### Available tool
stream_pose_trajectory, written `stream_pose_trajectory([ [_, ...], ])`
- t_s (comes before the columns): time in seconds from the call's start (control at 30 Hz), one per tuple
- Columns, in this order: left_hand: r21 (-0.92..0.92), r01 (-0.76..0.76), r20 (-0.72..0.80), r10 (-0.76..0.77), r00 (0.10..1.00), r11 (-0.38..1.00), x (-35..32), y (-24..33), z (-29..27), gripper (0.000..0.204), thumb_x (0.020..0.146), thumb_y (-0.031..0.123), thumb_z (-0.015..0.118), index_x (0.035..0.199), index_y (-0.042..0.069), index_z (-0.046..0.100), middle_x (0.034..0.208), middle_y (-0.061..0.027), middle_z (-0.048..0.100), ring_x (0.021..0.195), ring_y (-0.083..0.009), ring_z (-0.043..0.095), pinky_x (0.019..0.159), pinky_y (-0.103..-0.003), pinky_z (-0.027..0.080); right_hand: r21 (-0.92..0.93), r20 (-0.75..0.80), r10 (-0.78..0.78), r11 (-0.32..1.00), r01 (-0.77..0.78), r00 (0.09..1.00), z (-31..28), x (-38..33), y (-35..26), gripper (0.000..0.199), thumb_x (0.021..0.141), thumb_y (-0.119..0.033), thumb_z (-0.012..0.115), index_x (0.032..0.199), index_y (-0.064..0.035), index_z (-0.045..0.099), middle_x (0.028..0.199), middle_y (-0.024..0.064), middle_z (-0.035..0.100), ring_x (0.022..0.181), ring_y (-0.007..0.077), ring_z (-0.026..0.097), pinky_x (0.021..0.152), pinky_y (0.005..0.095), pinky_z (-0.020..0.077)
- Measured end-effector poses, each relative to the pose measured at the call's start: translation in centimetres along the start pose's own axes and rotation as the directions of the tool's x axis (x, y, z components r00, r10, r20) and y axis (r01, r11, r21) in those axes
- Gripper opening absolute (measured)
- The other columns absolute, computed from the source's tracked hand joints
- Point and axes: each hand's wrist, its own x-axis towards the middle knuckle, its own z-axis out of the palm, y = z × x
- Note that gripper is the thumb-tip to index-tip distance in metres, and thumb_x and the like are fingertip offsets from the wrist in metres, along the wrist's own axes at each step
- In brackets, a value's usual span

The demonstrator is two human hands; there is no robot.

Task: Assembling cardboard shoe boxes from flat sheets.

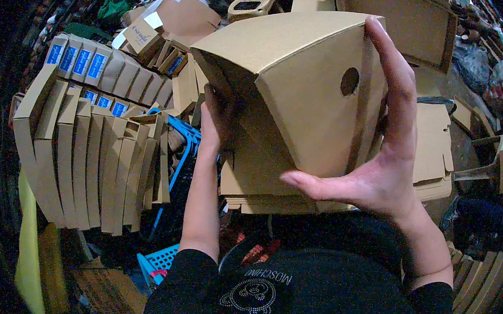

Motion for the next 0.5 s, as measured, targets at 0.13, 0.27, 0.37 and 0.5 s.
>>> stream_pose_trajectory([
  [0.13,0.050,-0.007,0.022,0.006,1.000,0.999,0.2,0.0,-0.1,0.050,0.089,0.009,0.065,0.126,-0.009,0.036,0.102,-0.0379,0.063,0.096,-0.0566,0.060,0.076,-0.055,0.051,-0.015,0.011,0.021,1.000,-0.021,1.000,-0.3,0.0,0.0,0.140,0.052,-0.050,0.095,0.158,-0.0084,0.014,0.163,0.0146,0.019,0.143,0.0337,0.037,0.115,0.0480,0.0379],
  [0.27,0.080,-0.022,0.073,0.016,0.997,0.997,0.3,0.2,-0.6,0.053,0.089,0.008,0.063,0.128,-0.011,0.033,0.100,-0.0379,0.063,0.095,-0.0568,0.060,0.075,-0.056,0.051,-0.027,0.004,0.015,1.000,-0.015,1.000,-0.3,-0.1,0.2,0.141,0.052,-0.049,0.095,0.158,-0.0082,0.014,0.163,0.0144,0.019,0.142,0.0335,0.038,0.115,0.0478,0.0380],
  [0.37,0.117,-0.012,0.061,0.005,0.998,0.993,0.4,0.9,-0.6,0.052,0.090,0.009,0.062,0.128,-0.011,0.033,0.102,-0.0375,0.064,0.096,-0.0549,0.062,0.076,-0.055,0.051,-0.009,0.001,0.025,1.000,-0.025,1.000,-0.3,-0.2,0.2,0.141,0.052,-0.049,0.095,0.159,-0.0080,0.013,0.163,0.0141,0.020,0.142,0.0334,0.038,0.115,0.0476,0.0385],
  [0.5,0.090,0.031,0.053,-0.035,0.998,0.995,0.4,1.2,-0.9,0.050,0.090,0.010,0.063,0.127,-0.010,0.036,0.104,-0.0370,0.064,0.097,-0.0522,0.064,0.075,-0.054,0.051,-0.035,0.023,0.070,0.997,-0.069,0.997,-0.5,-0.2,-0.1,0.141,0.051,-0.049,0.096,0.159,-0.0082,0.013,0.163,0.0142,0.020,0.142,0.0333,0.039,0.114,0.0472,0.0392],
])
